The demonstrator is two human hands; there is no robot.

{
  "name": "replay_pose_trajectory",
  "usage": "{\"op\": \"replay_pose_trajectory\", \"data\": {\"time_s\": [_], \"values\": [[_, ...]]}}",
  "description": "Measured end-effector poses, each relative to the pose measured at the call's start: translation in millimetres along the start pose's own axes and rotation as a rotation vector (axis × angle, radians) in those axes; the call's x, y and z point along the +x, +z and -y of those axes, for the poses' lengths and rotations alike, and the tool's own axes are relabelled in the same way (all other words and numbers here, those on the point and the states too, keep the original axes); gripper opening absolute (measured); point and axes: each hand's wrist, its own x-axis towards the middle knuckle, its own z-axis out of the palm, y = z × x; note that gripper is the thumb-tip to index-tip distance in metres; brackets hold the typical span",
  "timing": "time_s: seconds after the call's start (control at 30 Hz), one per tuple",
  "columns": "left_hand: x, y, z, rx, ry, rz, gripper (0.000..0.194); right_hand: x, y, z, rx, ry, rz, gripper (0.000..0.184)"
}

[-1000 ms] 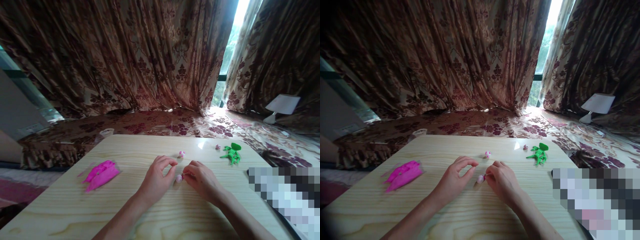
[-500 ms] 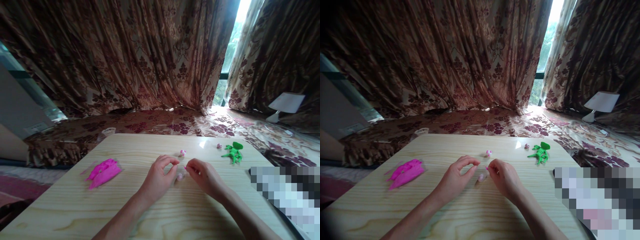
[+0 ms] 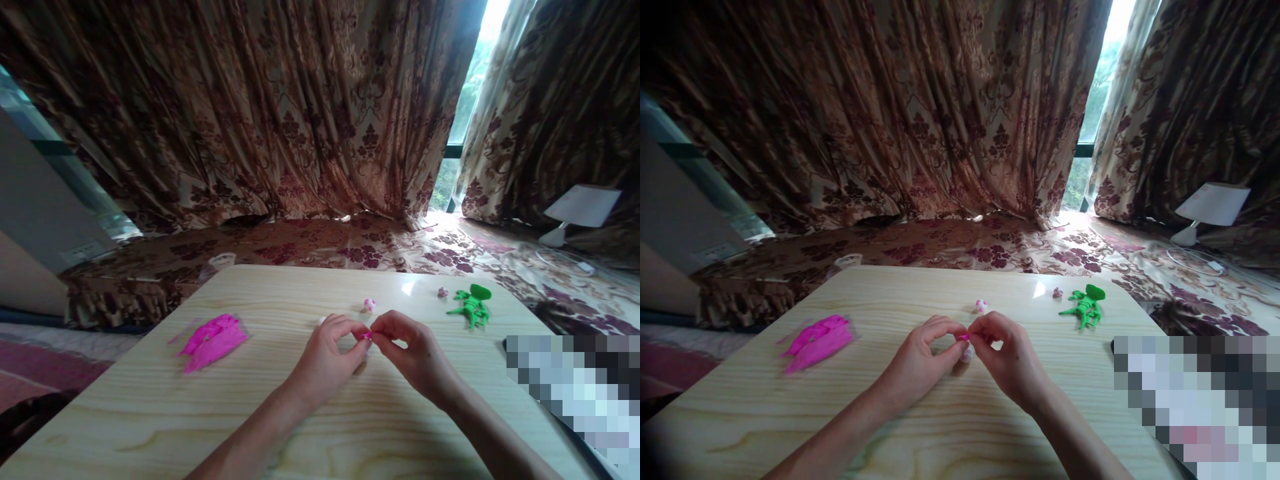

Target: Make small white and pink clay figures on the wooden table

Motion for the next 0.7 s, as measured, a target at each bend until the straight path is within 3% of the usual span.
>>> {"op": "replay_pose_trajectory", "data": {"time_s": [0.27,0.53,0.7], "values": [[2.3,-6.6,-8.8,-0.134,-0.114,0.019,0.019,0.8,-1.6,-3.1,0.274,0.091,-0.044,0.016],[3.0,-6.6,-10.9,-0.164,-0.131,0.005,0.017,1.8,-3.6,2.1,0.256,0.124,-0.105,0.015],[2.8,-6.4,-8.5,-0.172,-0.135,0.031,0.019,0.3,-3.1,4.6,0.212,0.033,-0.057,0.012]]}}
